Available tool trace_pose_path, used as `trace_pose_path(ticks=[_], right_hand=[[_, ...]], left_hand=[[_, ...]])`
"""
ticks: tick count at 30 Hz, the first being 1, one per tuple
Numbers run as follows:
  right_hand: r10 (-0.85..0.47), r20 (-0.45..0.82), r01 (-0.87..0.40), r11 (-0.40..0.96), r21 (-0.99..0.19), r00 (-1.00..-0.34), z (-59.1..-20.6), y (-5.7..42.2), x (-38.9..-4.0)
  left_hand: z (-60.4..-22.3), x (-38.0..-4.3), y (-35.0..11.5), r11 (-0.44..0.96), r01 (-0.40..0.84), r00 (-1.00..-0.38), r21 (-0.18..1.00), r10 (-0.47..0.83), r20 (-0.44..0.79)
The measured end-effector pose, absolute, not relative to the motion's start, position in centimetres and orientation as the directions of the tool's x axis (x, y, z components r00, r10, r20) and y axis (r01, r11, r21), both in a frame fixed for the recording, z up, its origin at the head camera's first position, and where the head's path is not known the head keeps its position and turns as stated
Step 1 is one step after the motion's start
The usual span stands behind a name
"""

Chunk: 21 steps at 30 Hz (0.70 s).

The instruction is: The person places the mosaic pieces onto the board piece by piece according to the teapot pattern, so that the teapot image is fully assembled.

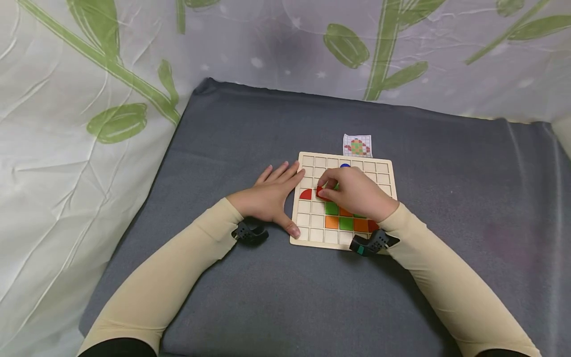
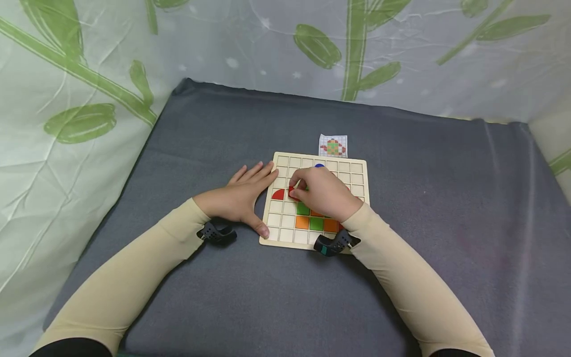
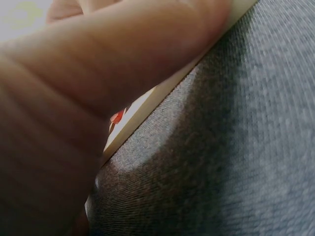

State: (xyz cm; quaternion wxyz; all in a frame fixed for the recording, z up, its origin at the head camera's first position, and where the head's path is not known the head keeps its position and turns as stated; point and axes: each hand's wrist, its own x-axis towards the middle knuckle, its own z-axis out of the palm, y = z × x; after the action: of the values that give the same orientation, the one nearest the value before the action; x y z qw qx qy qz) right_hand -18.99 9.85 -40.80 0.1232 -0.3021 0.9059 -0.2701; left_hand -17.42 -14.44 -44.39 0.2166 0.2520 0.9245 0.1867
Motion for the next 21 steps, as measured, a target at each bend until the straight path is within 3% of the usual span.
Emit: trace_pose_path(ticks=[21], right_hand=[[-0.645,0.052,-0.593,0.665,-0.454,-0.762,-40.7,10.5,-17.8]], left_hand=[[-44.2,-17.3,-14.4,0.807,0.381,-0.780,0.451,0.542,-0.312]])
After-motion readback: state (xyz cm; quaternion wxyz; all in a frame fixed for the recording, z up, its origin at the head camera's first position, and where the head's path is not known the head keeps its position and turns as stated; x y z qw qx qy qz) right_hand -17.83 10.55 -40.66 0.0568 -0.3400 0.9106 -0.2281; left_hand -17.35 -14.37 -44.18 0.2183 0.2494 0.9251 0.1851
